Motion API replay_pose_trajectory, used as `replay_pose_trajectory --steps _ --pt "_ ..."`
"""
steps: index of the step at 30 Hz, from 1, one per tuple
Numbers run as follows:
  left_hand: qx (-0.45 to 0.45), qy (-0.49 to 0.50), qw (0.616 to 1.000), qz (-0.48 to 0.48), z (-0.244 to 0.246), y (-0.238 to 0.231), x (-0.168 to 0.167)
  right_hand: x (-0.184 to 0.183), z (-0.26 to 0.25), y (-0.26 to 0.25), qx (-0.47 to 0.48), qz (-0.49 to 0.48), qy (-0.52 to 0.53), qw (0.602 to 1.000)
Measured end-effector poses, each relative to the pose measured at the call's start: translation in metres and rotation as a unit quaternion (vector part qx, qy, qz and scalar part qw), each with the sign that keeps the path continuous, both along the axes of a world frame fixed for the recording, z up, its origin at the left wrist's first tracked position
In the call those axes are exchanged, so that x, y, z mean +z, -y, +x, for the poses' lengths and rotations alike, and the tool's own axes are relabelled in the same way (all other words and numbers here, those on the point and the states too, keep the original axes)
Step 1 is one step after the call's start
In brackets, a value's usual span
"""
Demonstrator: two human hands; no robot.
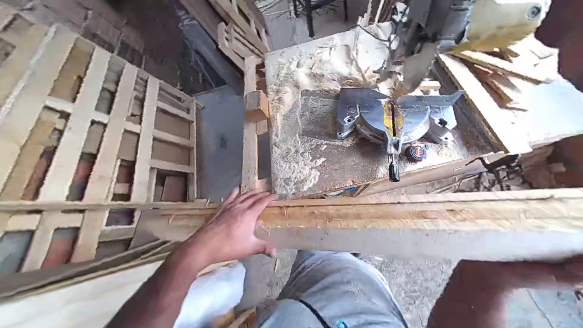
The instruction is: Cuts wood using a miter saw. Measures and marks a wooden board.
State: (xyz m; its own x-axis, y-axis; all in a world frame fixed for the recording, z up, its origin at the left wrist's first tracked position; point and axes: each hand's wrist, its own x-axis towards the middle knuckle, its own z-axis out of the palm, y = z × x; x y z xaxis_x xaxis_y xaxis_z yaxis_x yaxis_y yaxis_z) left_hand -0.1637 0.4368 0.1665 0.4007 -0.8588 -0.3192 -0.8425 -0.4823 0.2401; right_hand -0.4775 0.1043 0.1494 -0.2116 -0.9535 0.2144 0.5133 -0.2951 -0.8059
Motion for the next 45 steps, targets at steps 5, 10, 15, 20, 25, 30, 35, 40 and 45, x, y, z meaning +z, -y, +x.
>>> replay_pose_trajectory --steps 5,10,15,20,25,30,35,40,45 --pt "-0.029 0.038 0.999 0.012 0.087 0.002 -0.018 -0.081 0.024 0.048 -0.031 0.024 0.062 0.997" --pt "-0.054 0.001 0.995 0.081 0.249 0.076 -0.040 -0.111 0.141 0.076 0.055 0.132 0.112 0.983" --pt "-0.099 -0.077 0.980 0.155 0.404 0.177 -0.069 -0.131 0.257 0.127 0.103 0.310 0.101 0.940" --pt "-0.122 -0.112 0.966 0.198 0.505 0.240 -0.106 -0.150 0.310 0.167 0.191 0.445 -0.076 0.872" --pt "-0.164 -0.142 0.945 0.246 0.549 0.268 -0.149 -0.142 0.291 0.202 0.335 0.482 -0.347 0.732" --pt "-0.208 -0.138 0.946 0.208 0.557 0.267 -0.178 -0.143 0.299 0.214 0.283 0.539 -0.355 0.709" --pt "-0.150 -0.149 0.962 0.171 0.553 0.257 -0.179 -0.151 0.300 0.223 0.320 0.504 -0.318 0.736" --pt "-0.123 -0.050 0.979 0.156 0.539 0.251 -0.170 -0.159 0.270 0.227 0.435 0.350 -0.358 0.749" --pt "0.048 0.098 0.994 -0.006 0.441 0.223 -0.119 -0.139 0.180 0.212 0.246 0.107 -0.777 0.570"
